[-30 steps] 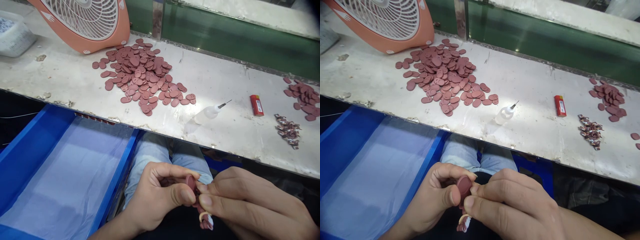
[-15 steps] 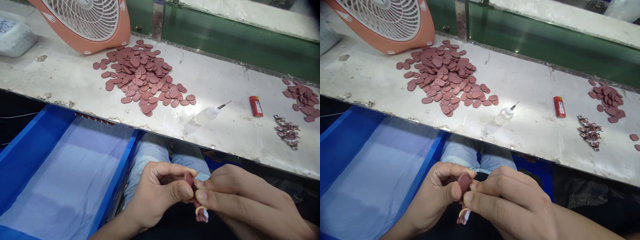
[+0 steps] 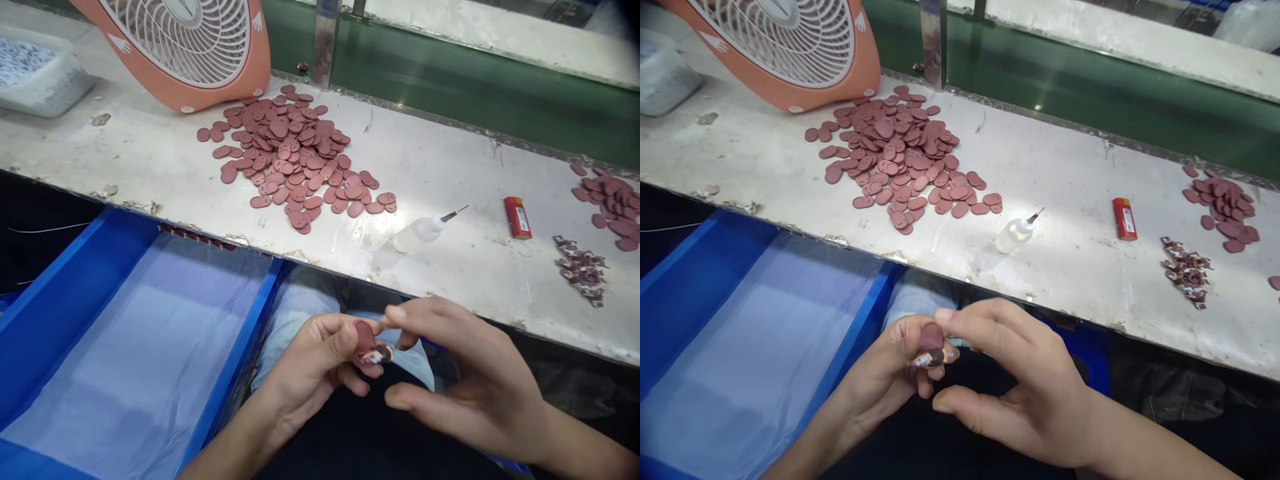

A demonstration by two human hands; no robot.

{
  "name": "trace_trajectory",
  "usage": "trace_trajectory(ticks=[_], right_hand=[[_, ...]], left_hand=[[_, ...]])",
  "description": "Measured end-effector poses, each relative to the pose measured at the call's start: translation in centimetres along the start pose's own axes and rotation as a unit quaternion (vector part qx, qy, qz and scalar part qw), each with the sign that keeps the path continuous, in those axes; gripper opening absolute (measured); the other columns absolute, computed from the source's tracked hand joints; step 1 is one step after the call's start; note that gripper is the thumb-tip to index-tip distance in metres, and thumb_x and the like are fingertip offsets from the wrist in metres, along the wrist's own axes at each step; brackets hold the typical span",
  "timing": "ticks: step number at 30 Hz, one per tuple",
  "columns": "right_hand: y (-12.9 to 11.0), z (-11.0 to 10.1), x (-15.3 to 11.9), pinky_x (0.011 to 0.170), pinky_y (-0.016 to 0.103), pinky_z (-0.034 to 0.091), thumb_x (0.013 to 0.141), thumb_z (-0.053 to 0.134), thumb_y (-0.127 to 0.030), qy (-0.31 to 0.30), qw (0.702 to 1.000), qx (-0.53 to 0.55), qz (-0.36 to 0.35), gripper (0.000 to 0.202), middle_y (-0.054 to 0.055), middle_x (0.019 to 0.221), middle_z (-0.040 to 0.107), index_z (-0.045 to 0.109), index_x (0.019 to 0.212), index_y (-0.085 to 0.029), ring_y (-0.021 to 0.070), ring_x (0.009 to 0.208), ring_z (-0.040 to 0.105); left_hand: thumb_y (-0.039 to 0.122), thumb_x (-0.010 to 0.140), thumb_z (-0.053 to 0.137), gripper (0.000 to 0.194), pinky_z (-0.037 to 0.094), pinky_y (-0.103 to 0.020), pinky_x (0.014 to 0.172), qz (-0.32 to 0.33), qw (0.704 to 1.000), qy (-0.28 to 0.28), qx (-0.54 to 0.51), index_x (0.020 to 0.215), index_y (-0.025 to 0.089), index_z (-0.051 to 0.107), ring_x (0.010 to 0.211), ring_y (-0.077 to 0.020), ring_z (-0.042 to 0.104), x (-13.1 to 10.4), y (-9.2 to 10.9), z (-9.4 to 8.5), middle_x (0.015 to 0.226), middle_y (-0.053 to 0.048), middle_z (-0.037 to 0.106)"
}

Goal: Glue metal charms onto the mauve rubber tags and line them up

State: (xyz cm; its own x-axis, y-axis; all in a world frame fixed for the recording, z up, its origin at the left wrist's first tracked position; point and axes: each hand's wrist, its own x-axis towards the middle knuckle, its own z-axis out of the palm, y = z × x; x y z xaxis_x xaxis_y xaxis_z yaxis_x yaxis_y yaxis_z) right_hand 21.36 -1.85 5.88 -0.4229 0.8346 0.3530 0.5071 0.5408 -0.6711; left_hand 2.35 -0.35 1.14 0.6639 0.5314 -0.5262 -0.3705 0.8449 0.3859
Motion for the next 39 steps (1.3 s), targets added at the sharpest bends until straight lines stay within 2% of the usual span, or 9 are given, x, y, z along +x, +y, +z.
trace_trajectory(ticks=[7,14,19,22,24,26,31,35,39], right_hand=[[0.1,0.6,0.7,0.069,0.003,0.055,0.084,0.067,-0.017,-0.005,1.0,0.007,0.028,0.029,0.0,0.088,0.065,0.065,0.113,-0.017,-0.0026,0.079,0.061],[0.2,1.1,1.6,0.057,0.005,0.052,0.082,0.069,-0.013,-0.009,0.999,0.04,0.028,0.019,-0.001,0.077,0.067,0.07,0.1,-0.017,-0.0013,0.068,0.06],[0.4,1.7,1.9,0.056,0.005,0.052,0.083,0.066,-0.015,0.026,0.999,0.039,0.02,0.017,-0.001,0.077,0.066,0.068,0.1,-0.016,-0.0017,0.066,0.059],[0.7,2.9,1.7,0.059,0.008,0.052,0.08,0.069,-0.013,0.09,0.994,-0.068,-0.012,0.016,0.0,0.078,0.063,0.068,0.096,-0.014,-0.0014,0.067,0.057],[1.1,4.1,1.5,0.061,0.012,0.052,0.074,0.075,-0.008,0.139,0.978,-0.146,-0.048,0.024,0.0,0.079,0.064,0.068,0.097,-0.013,0.0005,0.069,0.057],[1.4,5.5,1.4,0.063,0.015,0.05,0.069,0.079,-0.006,0.162,0.967,-0.179,-0.08,0.034,0.001,0.079,0.065,0.068,0.1,-0.013,0.0028,0.071,0.057],[2.0,8.5,2.6,0.062,0.018,0.047,0.072,0.078,-0.009,0.162,0.962,-0.176,-0.132,0.03,0.002,0.076,0.064,0.068,0.1,-0.012,0.0047,0.071,0.055],[2.0,9.9,3.8,0.061,0.018,0.047,0.07,0.079,-0.01,0.148,0.963,-0.171,-0.143,0.03,0.002,0.075,0.065,0.069,0.098,-0.013,0.0047,0.069,0.055],[1.9,9.8,3.1,0.063,0.019,0.046,0.071,0.078,-0.013,0.128,0.968,-0.163,-0.139,0.031,0.001,0.076,0.064,0.07,0.101,-0.014,0.0048,0.071,0.052]], left_hand=[[0.052,0.072,0.077,0.042,0.05,-0.009,0.045,-0.005,1.0,-0.005,-0.027,0.077,0.01,0.073,0.054,-0.0041,0.06,0.3,-0.1,-1.0,0.066,-0.002,0.062],[0.056,0.068,0.079,0.046,0.051,-0.009,0.045,0.006,1.0,-0.012,-0.021,0.081,0.011,0.075,0.055,-0.004,0.059,0.0,0.1,-1.1,0.066,-0.001,0.063],[0.072,0.061,0.074,0.075,0.054,-0.013,0.046,0.02,0.999,-0.03,-0.003,0.109,0.013,0.073,0.069,-0.0103,0.067,-0.1,0.4,-1.4,0.084,-0.007,0.068],[0.069,0.064,0.074,0.071,0.056,-0.016,0.049,0.104,0.992,0.073,0.02,0.113,0.017,0.069,0.074,-0.0112,0.067,-0.7,0.3,-1.7,0.097,-0.008,0.069],[0.059,0.061,0.083,0.058,0.052,-0.014,0.048,0.194,0.964,0.177,0.046,0.098,0.017,0.068,0.068,-0.0075,0.062,-1.2,0.0,-1.8,0.09,-0.003,0.068],[0.048,0.054,0.091,0.051,0.047,-0.012,0.048,0.246,0.941,0.221,0.07,0.083,0.016,0.066,0.063,-0.0049,0.056,-1.5,-0.2,-1.9,0.08,0.0,0.065],[0.037,0.062,0.089,0.035,0.048,-0.013,0.06,0.263,0.925,0.25,0.11,0.074,0.015,0.064,0.066,-0.0036,0.054,-2.0,0.0,-2.4,0.079,0.001,0.066],[0.041,0.068,0.084,0.034,0.044,-0.012,0.052,0.256,0.911,0.301,0.122,0.076,0.016,0.061,0.064,-0.0029,0.052,-2.4,0.4,-3.3,0.079,0.002,0.061],[0.052,0.07,0.074,0.04,0.043,-0.015,0.047,0.25,0.863,0.4,0.183,0.084,0.018,0.059,0.069,-0.0083,0.059,-2.2,2.0,-7.0,0.084,0.0,0.062]])
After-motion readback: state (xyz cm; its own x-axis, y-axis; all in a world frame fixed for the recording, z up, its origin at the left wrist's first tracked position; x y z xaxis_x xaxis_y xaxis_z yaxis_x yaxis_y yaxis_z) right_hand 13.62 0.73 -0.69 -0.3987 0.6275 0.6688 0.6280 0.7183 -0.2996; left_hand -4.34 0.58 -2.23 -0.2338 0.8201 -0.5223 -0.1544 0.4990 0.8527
